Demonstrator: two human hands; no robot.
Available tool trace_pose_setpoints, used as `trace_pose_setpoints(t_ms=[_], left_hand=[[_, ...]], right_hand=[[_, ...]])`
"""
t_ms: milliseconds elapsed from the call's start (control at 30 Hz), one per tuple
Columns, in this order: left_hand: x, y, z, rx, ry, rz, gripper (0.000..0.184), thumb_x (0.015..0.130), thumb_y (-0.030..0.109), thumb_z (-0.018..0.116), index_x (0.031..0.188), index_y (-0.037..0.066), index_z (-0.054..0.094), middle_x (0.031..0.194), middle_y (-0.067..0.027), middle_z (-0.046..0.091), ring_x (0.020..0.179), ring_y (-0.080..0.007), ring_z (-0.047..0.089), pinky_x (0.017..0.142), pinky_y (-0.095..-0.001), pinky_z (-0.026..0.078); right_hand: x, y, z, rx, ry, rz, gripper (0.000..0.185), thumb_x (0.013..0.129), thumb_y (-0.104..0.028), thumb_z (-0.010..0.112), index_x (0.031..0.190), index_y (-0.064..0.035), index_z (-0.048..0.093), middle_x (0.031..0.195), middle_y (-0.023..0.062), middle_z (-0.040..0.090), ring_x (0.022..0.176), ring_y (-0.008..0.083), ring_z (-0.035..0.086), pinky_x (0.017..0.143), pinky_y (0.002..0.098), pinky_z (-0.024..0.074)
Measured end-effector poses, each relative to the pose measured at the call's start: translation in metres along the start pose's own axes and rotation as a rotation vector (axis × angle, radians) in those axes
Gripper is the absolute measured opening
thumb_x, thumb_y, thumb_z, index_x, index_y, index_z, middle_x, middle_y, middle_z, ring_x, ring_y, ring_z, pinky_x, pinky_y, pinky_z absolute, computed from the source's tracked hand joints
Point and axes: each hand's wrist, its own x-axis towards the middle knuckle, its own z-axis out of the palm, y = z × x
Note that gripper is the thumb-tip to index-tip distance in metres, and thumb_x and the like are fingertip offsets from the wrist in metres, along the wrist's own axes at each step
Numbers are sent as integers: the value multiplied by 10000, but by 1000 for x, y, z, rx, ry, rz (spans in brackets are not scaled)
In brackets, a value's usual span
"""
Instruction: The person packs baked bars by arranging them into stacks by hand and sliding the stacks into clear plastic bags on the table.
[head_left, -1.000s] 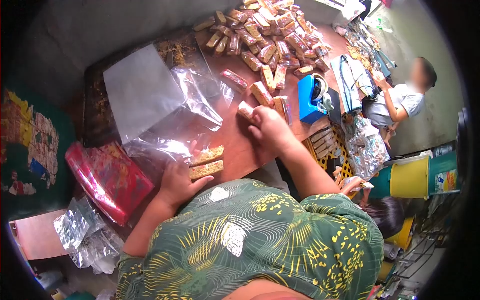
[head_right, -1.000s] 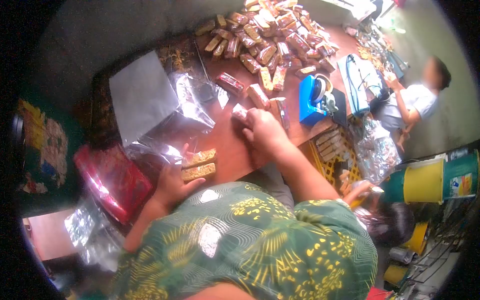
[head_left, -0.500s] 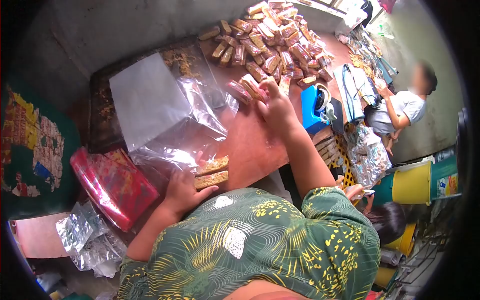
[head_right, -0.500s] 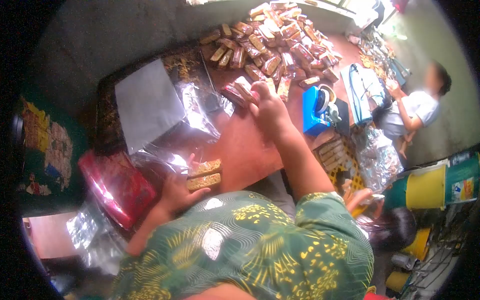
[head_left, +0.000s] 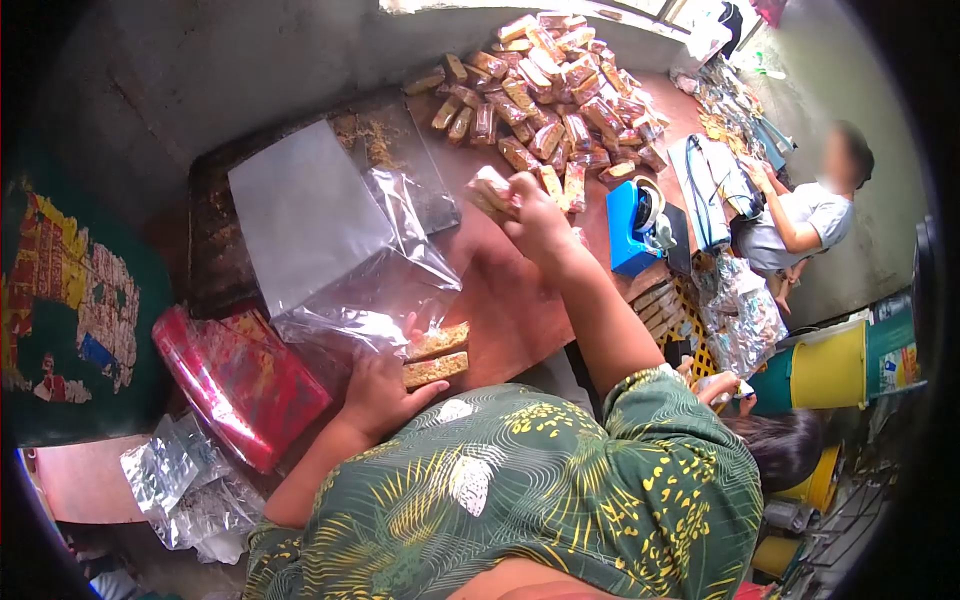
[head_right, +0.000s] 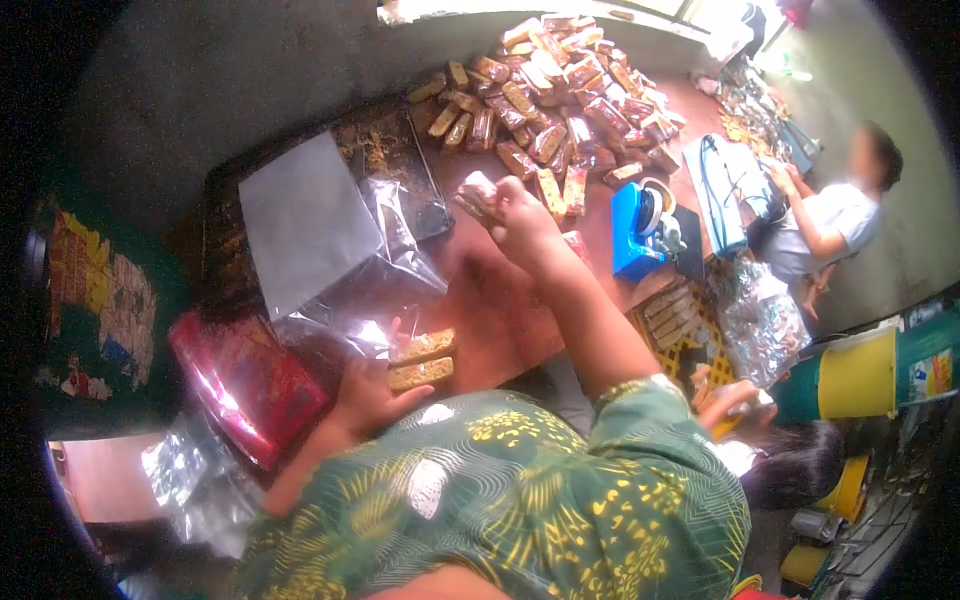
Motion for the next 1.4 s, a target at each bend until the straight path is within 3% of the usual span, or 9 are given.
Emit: trace_pose_setpoints(t_ms=[67,200,333,433,633,767,933,1300,1400], left_hand=[[-2,3,-1,45,54,8,1089,829,516,814,1639,64,245,1450,-193,555,1359,-412,487,1154,-533,347],[-2,-3,6,173,164,155,1106,818,480,839,1644,65,233,1373,-184,611,1297,-407,545,1138,-534,361],[4,5,-1,-291,-163,64,1102,812,523,840,1647,102,257,1473,-207,525,1364,-451,460,1185,-532,304],[4,10,0,-44,66,225,1122,799,517,854,1639,71,258,1468,-257,514,1341,-449,510,1169,-506,367],[20,6,3,-83,39,270,1195,786,501,854,1653,29,180,1621,-270,307,1516,-402,309,1229,-525,292],[27,8,6,94,37,310,1271,767,499,864,1670,65,83,1613,-258,323,1466,-433,369,1200,-521,343],[48,8,10,-76,-82,264,1284,754,486,875,1676,85,76,1623,-258,294,1452,-458,370,1200,-525,336],[48,-2,11,-36,-106,69,1249,801,565,815,1664,25,91,1543,-311,407,1409,-504,411,1182,-563,332],[50,-16,23,-75,-82,159,1248,807,552,815,1660,6,85,1525,-329,427,1382,-493,454,1171,-537,359]], right_hand=[[-27,-19,-22,203,71,83,345,905,-23,670,1176,-83,465,970,158,635,909,227,625,812,381,522],[-80,-21,-30,449,-269,167,419,904,-16,691,1234,-75,439,1031,98,603,925,85,553,737,285,482],[-115,-35,-7,468,-683,53,398,990,-131,694,1279,-53,431,1066,128,619,1015,203,599,927,382,506],[-107,-60,-17,357,-780,141,383,1008,-157,679,1275,-53,426,1083,161,634,1053,210,609,938,398,504],[-121,-35,22,426,-474,-8,337,1024,-132,654,1263,-92,420,1189,166,640,1097,236,621,952,409,511],[-145,-27,42,1149,-60,304,297,1060,-53,564,1261,-144,364,1237,105,634,1101,164,614,1004,350,488],[-150,-33,64,1260,-74,208,305,1054,-25,559,1256,-137,361,1240,114,628,1108,164,608,1007,338,484],[70,5,1,603,245,-127,284,992,-32,655,1202,-82,469,1003,25,548,904,92,535,764,264,467],[146,14,15,456,148,-40,308,955,-112,701,1174,-48,493,1053,115,643,892,144,615,771,316,527]])
